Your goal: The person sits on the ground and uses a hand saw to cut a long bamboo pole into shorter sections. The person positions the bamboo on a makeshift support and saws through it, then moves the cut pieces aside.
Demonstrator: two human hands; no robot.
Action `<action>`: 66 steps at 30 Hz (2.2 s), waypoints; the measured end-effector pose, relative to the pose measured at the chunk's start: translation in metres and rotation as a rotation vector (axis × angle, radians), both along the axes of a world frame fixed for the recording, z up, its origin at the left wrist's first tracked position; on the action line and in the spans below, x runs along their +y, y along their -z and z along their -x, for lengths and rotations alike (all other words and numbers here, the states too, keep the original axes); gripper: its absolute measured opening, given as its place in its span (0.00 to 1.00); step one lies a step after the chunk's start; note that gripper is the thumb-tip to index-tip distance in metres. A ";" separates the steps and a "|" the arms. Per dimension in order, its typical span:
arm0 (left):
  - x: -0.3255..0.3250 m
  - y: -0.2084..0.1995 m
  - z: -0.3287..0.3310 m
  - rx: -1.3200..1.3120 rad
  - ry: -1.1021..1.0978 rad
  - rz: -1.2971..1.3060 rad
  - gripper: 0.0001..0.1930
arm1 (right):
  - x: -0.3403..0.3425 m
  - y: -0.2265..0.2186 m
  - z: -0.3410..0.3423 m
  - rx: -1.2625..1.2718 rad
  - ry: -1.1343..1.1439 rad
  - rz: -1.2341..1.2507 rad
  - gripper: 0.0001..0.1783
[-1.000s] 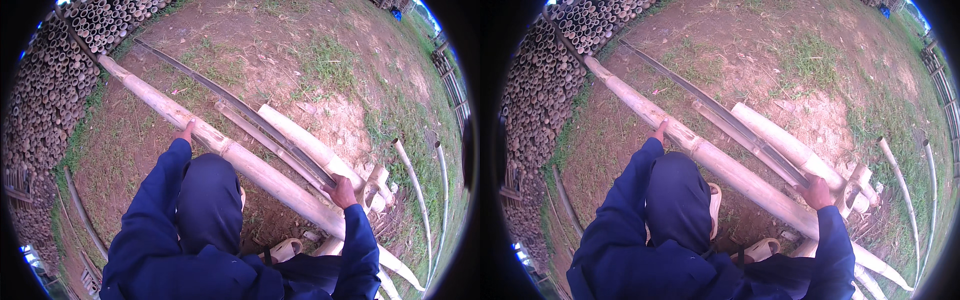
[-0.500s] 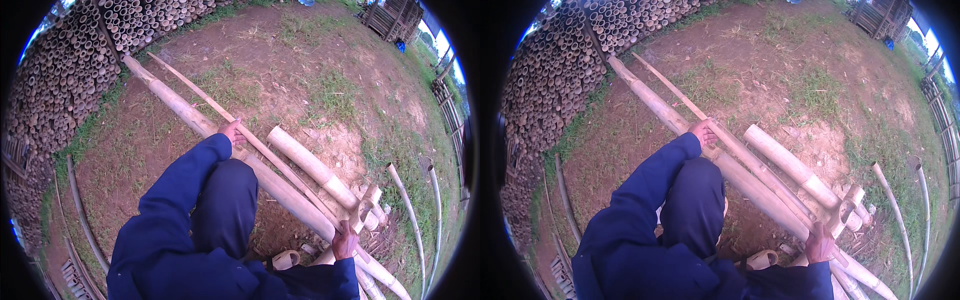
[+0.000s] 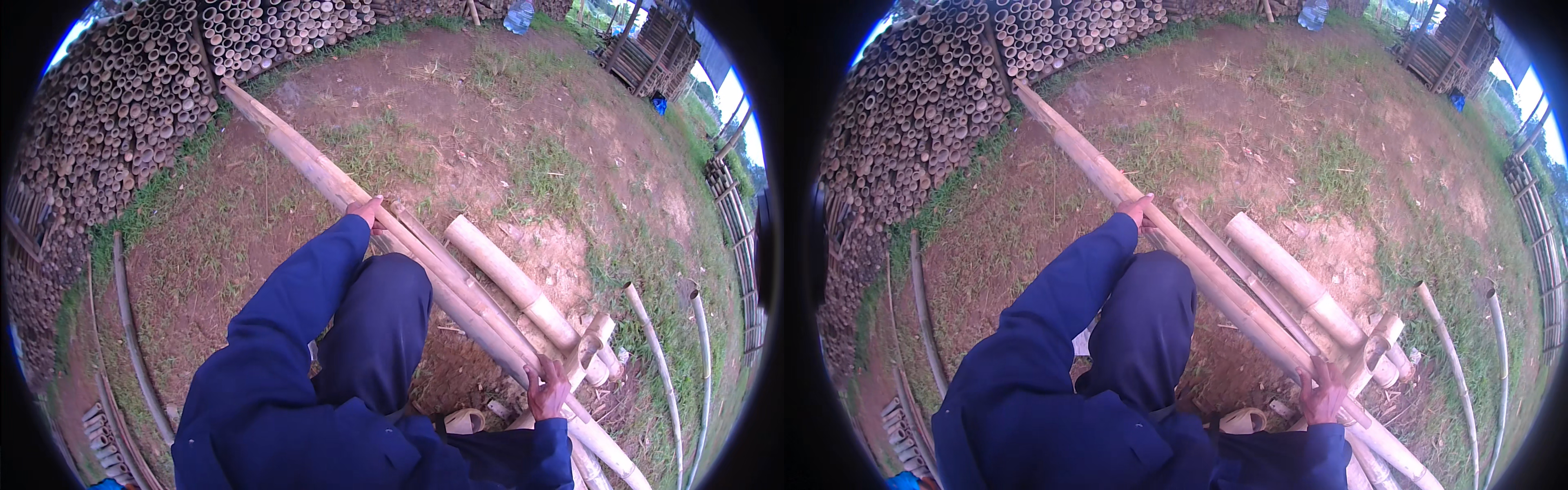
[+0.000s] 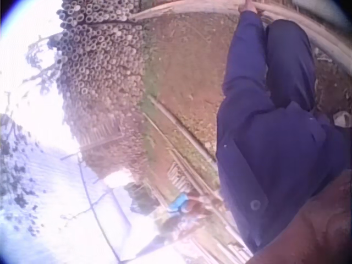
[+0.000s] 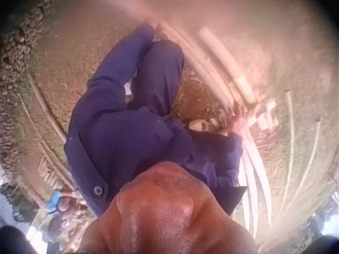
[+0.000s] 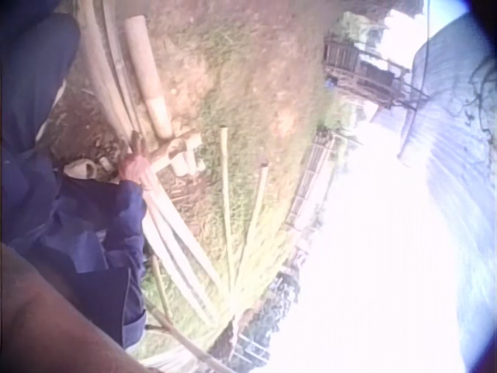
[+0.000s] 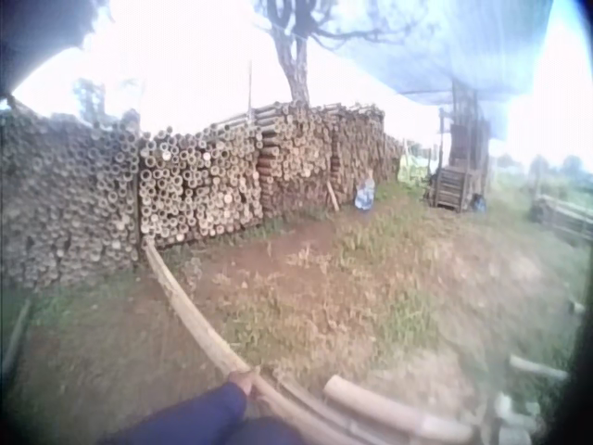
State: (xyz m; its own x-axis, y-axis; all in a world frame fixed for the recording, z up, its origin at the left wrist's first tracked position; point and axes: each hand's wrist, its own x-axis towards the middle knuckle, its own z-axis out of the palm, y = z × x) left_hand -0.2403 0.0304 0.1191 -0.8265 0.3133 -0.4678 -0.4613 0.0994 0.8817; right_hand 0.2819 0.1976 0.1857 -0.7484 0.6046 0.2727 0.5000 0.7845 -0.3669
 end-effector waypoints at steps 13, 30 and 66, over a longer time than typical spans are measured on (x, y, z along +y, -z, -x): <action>0.006 -0.003 -0.043 -0.202 0.262 -0.252 0.18 | 0.016 -0.019 -0.047 -0.078 0.081 -0.032 0.17; 0.020 0.021 -0.016 -0.181 0.252 -0.285 0.17 | 0.011 0.003 -0.014 -0.159 0.208 0.012 0.17; -0.002 0.007 -0.049 -0.134 0.249 -0.208 0.19 | 0.033 0.007 -0.049 -0.081 0.109 -0.179 0.16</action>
State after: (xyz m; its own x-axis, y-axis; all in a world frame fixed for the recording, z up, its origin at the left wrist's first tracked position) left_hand -0.1912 0.0282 0.1116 -0.6480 0.5975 -0.4723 -0.5586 0.0487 0.8280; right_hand 0.3310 0.2304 0.1792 -0.7052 0.6304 0.3244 0.6074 0.7732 -0.1821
